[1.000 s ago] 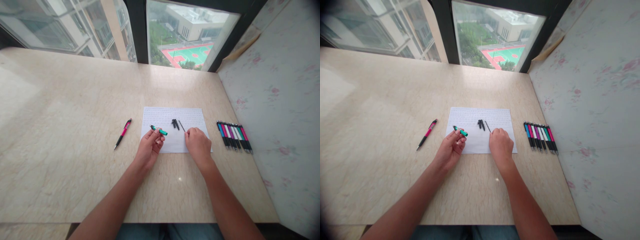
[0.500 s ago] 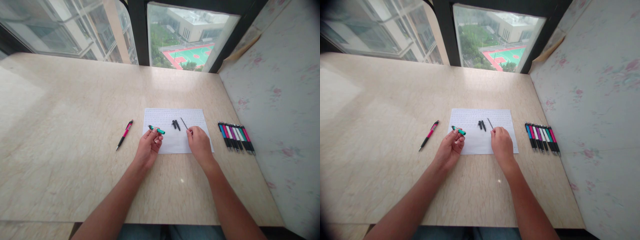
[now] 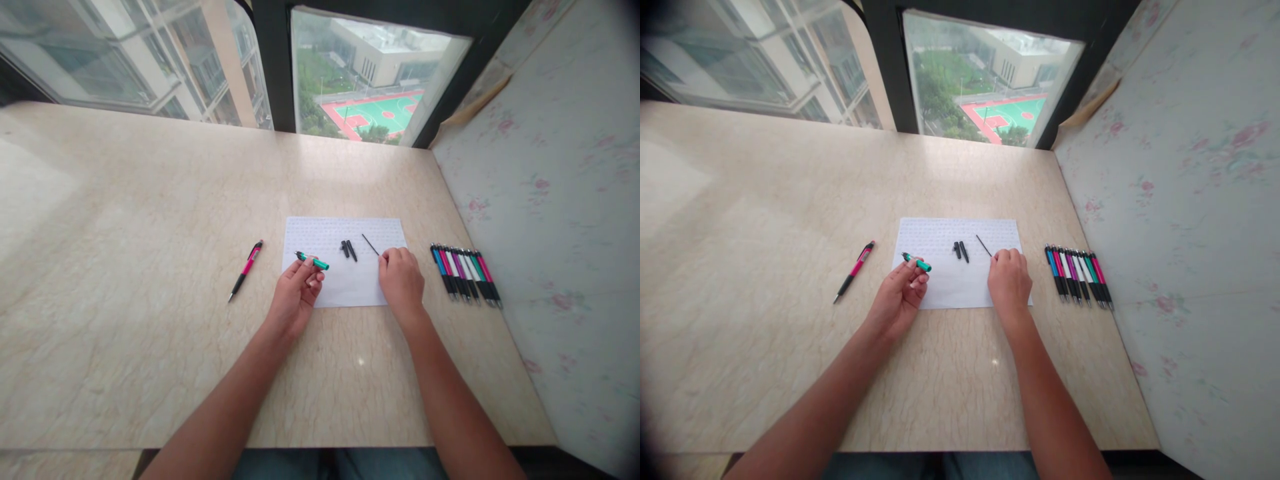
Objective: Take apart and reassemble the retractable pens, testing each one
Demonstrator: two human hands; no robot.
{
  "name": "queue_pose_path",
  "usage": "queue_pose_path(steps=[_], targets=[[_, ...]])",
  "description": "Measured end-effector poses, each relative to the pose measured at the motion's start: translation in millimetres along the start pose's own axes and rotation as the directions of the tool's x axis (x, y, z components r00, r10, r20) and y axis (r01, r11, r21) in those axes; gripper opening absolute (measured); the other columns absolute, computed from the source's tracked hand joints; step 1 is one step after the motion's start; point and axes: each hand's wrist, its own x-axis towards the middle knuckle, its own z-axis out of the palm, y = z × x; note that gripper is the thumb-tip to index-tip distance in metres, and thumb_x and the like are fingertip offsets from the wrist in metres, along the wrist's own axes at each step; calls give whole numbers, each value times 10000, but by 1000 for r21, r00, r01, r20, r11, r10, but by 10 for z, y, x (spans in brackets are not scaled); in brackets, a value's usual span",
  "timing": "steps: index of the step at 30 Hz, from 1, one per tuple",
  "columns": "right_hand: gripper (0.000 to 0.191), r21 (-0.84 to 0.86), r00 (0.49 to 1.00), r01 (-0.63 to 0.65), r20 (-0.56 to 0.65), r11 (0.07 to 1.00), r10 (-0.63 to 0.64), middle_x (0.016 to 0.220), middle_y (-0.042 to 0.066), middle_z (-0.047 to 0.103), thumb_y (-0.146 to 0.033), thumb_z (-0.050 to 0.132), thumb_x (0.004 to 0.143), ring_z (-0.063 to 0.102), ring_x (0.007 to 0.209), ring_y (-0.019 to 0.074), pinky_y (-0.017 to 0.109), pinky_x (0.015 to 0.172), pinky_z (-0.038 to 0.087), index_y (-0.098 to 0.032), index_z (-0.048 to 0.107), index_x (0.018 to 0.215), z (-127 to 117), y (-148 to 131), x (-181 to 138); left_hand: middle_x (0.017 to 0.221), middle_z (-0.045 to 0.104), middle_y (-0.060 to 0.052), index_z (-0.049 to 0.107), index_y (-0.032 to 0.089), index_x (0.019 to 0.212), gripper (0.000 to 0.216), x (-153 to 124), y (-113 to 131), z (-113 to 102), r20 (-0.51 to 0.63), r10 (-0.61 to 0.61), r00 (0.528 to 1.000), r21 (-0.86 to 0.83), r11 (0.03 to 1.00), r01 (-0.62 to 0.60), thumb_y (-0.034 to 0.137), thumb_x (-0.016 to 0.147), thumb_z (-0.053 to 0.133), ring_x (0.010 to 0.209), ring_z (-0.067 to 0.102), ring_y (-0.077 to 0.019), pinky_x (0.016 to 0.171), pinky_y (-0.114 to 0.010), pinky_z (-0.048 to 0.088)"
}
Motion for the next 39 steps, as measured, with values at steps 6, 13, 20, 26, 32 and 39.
queue_pose_path(steps=[6,13,20,26,32,39], targets=[[156,518,1000,15,-28,855,-1,863,74,669,-306,505,920,607,801,198,338,717,465,-187,597,878,-112,-15,-13,749,606,-11,651,100,824,169,-2,43,11,-16,32,999,-25,999,-32,196,753,771,630,576,-41,526,-84,456],[80,846,991,106,-45,522,-127,821,34,661,-269,612,852,625,773,170,320,706,514,-205,659,867,-341,-211,-153,801,636,-14,647,123,810,170,26,105,-16,-73,127,989,-50,990,-130,220,752,774,647,583,-40,519,-92,447],[57,861,979,158,-73,484,-189,792,22,628,-200,588,844,594,749,161,304,665,493,-207,643,836,-401,-278,-201,798,633,-11,645,121,806,168,22,72,-14,-69,149,986,-28,988,-151,204,745,778,657,584,-44,529,-97,451],[66,829,974,176,-71,531,-213,788,20,629,-181,586,839,592,740,160,316,682,494,-202,648,849,-377,-258,-204,768,619,-4,636,120,808,198,18,86,-7,-82,157,984,1,987,-158,224,739,789,651,588,-47,516,-90,442],[69,809,968,190,-59,556,-244,782,22,640,-201,584,846,588,711,155,318,674,509,-207,653,849,-358,-280,-214,763,633,-3,644,130,843,221,-2,41,12,-65,157,986,69,986,-152,243,732,799,651,597,-50,541,-99,456],[163,785,956,258,-122,563,-268,797,20,659,-218,588,856,603,704,149,321,688,527,-212,660,1002,-333,-321,-233,803,677,-21,649,134,879,259,-31,-37,21,-35,122,992,143,983,-116,280,731,804,668,629,-62,563,-121,469]])
